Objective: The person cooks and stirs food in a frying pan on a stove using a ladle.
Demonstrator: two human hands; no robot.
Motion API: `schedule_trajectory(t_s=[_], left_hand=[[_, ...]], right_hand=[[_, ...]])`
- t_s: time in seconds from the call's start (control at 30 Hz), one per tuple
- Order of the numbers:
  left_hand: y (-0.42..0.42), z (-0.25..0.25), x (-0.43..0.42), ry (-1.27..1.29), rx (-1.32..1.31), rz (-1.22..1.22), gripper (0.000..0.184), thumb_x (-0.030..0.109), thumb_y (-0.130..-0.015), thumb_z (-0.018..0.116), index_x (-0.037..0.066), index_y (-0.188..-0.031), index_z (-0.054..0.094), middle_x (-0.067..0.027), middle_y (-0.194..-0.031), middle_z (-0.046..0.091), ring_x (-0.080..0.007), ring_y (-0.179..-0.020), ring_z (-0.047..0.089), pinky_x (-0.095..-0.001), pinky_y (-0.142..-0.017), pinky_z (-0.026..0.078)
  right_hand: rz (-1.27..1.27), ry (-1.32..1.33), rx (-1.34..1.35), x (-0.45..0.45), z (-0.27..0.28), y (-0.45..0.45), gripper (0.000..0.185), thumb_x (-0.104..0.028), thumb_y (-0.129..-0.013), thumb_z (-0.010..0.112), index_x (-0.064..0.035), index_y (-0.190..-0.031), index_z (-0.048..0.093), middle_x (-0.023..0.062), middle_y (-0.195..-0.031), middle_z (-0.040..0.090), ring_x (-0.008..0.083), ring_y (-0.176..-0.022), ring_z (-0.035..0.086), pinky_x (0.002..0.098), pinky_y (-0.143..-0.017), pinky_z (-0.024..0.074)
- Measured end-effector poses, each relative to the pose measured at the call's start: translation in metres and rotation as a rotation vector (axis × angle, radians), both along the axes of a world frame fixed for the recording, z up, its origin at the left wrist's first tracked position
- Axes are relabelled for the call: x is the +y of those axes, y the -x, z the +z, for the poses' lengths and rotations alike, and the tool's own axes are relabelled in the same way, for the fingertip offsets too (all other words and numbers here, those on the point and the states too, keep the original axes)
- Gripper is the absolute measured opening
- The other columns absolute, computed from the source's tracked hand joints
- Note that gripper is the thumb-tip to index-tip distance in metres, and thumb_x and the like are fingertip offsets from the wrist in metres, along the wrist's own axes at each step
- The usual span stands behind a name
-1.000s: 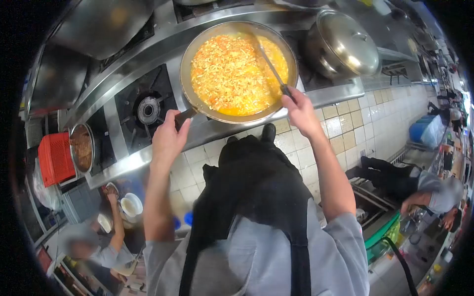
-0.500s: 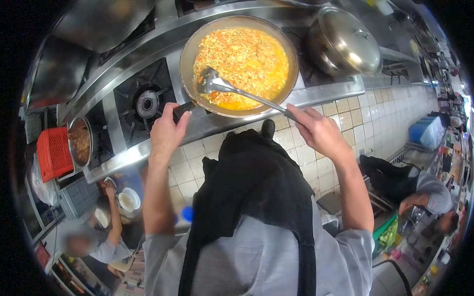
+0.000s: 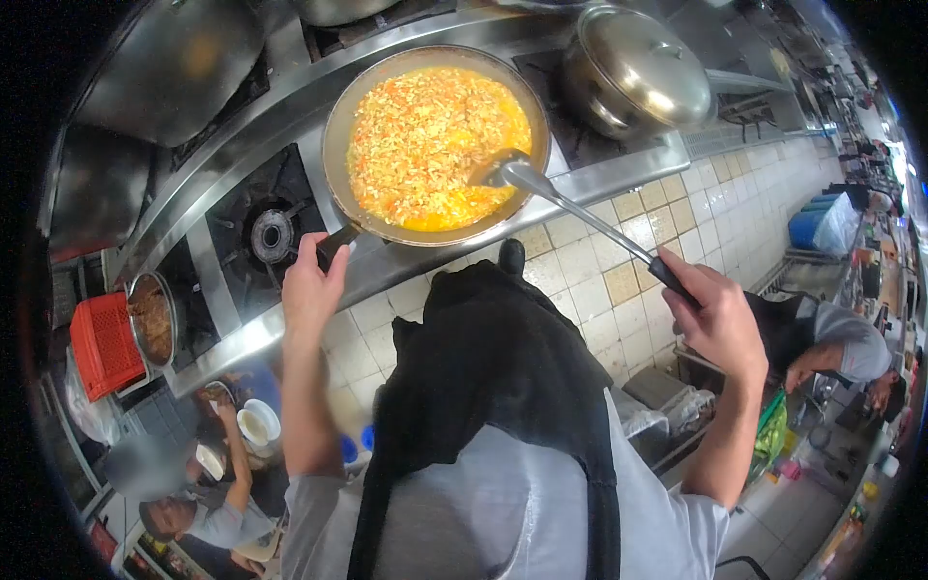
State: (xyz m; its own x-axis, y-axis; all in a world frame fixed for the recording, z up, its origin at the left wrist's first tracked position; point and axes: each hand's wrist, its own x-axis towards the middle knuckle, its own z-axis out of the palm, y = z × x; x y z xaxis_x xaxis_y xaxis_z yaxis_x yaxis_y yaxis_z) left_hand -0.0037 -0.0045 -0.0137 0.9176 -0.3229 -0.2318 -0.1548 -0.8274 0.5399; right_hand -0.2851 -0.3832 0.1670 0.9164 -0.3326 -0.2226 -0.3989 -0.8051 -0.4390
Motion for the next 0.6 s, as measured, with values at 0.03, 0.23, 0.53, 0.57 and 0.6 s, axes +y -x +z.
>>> schedule_trajectory(t_s=[0.03,0.23,0.53,0.57,0.6], left_hand=[[0.000,0.002,-0.001,-0.006,0.012,0.002,0.039,0.038,-0.099,0.070,0.010,-0.124,0.061,-0.0194,-0.082,0.074,-0.0430,-0.082,0.074,-0.0517,-0.074,0.056],[0.001,0.003,0.000,0.017,0.010,-0.001,0.039,0.037,-0.099,0.070,0.010,-0.125,0.060,-0.0194,-0.085,0.075,-0.0440,-0.086,0.074,-0.0526,-0.076,0.056],[0.003,-0.002,0.004,0.071,0.015,0.034,0.048,0.037,-0.097,0.072,0.010,-0.133,0.058,-0.0179,-0.090,0.075,-0.0386,-0.085,0.074,-0.0491,-0.078,0.057],[0.006,-0.016,0.007,0.120,-0.035,0.036,0.054,0.037,-0.095,0.075,0.009,-0.137,0.057,-0.0177,-0.089,0.074,-0.0353,-0.081,0.073,-0.0465,-0.076,0.057],[0.007,-0.023,0.011,0.168,-0.088,0.038,0.060,0.038,-0.094,0.077,0.008,-0.142,0.056,-0.0176,-0.088,0.073,-0.0320,-0.077,0.073,-0.0440,-0.074,0.056]], right_hand=[[0.023,0.017,0.012,-0.002,-0.001,0.002,0.050,0.000,-0.090,0.072,-0.0037,-0.139,0.067,0.0177,-0.090,0.069,0.0302,-0.072,0.069,0.0389,-0.068,0.0546],[0.088,0.054,0.038,-0.007,-0.059,-0.023,0.045,-0.003,-0.089,0.071,-0.0022,-0.134,0.068,0.0236,-0.096,0.071,0.0429,-0.088,0.069,0.0476,-0.079,0.0548],[-0.087,-0.250,0.224,-0.001,-0.107,-0.021,0.045,-0.016,-0.099,0.069,0.0043,-0.139,0.062,0.0174,-0.095,0.071,0.0251,-0.087,0.069,0.0374,-0.082,0.0552],[-0.119,-0.308,0.283,0.000,-0.112,-0.020,0.046,-0.018,-0.100,0.069,0.0050,-0.139,0.061,0.0148,-0.093,0.070,0.0214,-0.085,0.067,0.0366,-0.081,0.0549],[-0.131,-0.389,0.293,0.002,-0.120,-0.016,0.046,-0.021,-0.103,0.068,0.0057,-0.140,0.060,0.0078,-0.089,0.065,0.0148,-0.081,0.059,0.0339,-0.075,0.0527]])
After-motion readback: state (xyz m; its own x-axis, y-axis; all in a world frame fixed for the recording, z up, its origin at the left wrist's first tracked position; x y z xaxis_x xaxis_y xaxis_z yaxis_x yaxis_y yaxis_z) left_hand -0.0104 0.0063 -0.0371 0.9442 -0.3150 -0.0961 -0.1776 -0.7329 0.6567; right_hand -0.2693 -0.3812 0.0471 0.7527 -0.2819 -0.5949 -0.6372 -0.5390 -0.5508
